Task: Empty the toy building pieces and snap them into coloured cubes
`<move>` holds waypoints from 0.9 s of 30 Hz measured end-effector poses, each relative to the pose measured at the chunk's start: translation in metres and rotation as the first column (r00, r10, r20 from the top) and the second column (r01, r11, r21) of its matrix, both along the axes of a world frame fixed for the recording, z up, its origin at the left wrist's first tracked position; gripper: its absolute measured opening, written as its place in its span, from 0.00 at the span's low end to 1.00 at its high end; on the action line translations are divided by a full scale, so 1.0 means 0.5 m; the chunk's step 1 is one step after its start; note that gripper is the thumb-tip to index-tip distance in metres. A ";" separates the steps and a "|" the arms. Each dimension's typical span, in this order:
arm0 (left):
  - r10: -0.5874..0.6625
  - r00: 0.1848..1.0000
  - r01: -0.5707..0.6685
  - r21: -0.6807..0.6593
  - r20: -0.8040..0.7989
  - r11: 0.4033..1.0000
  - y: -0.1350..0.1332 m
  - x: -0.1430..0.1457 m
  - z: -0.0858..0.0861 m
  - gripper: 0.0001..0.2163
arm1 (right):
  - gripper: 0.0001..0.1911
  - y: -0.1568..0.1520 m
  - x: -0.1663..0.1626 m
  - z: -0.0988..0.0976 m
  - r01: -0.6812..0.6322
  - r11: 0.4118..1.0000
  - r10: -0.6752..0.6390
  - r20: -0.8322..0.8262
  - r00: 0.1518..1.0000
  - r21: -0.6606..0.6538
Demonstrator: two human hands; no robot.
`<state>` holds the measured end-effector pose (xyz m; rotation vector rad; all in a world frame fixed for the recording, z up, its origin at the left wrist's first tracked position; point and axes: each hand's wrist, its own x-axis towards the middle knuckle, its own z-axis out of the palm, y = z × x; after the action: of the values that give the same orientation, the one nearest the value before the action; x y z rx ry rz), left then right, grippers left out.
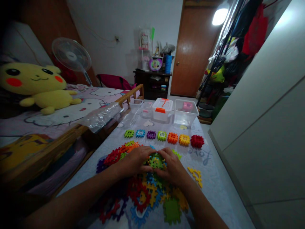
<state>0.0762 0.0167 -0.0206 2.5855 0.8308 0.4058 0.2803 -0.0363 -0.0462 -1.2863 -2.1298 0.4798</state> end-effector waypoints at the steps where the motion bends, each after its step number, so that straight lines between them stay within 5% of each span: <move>1: 0.004 1.000 -0.004 -0.005 0.000 1.000 -0.001 -0.002 -0.001 0.26 | 0.25 0.000 -0.001 -0.001 -0.006 1.000 0.006 0.005 1.000 -0.002; 10: 0.052 0.997 -0.051 -0.023 0.057 0.998 0.001 -0.004 0.003 0.25 | 0.37 -0.006 0.019 -0.024 0.032 0.999 -0.030 0.050 0.998 -0.043; 17: 0.029 0.999 -0.030 0.037 0.032 0.999 -0.002 0.001 0.006 0.24 | 0.28 0.002 0.011 -0.029 0.075 0.997 -0.075 0.032 0.997 -0.015; 23: 0.072 0.986 -0.043 0.185 -0.154 0.982 -0.021 0.021 0.032 0.18 | 0.28 0.001 0.005 -0.023 0.066 0.998 -0.066 0.015 0.998 -0.002; 27: 0.064 0.989 -0.039 0.177 -0.136 0.983 0.000 0.000 0.039 0.20 | 0.31 -0.004 0.013 -0.013 0.047 0.999 -0.047 -0.004 0.999 0.011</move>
<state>0.0760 0.0167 -0.0010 2.7857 0.9516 0.3256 0.2869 -0.0382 -0.0527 -1.3256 -2.0911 0.4500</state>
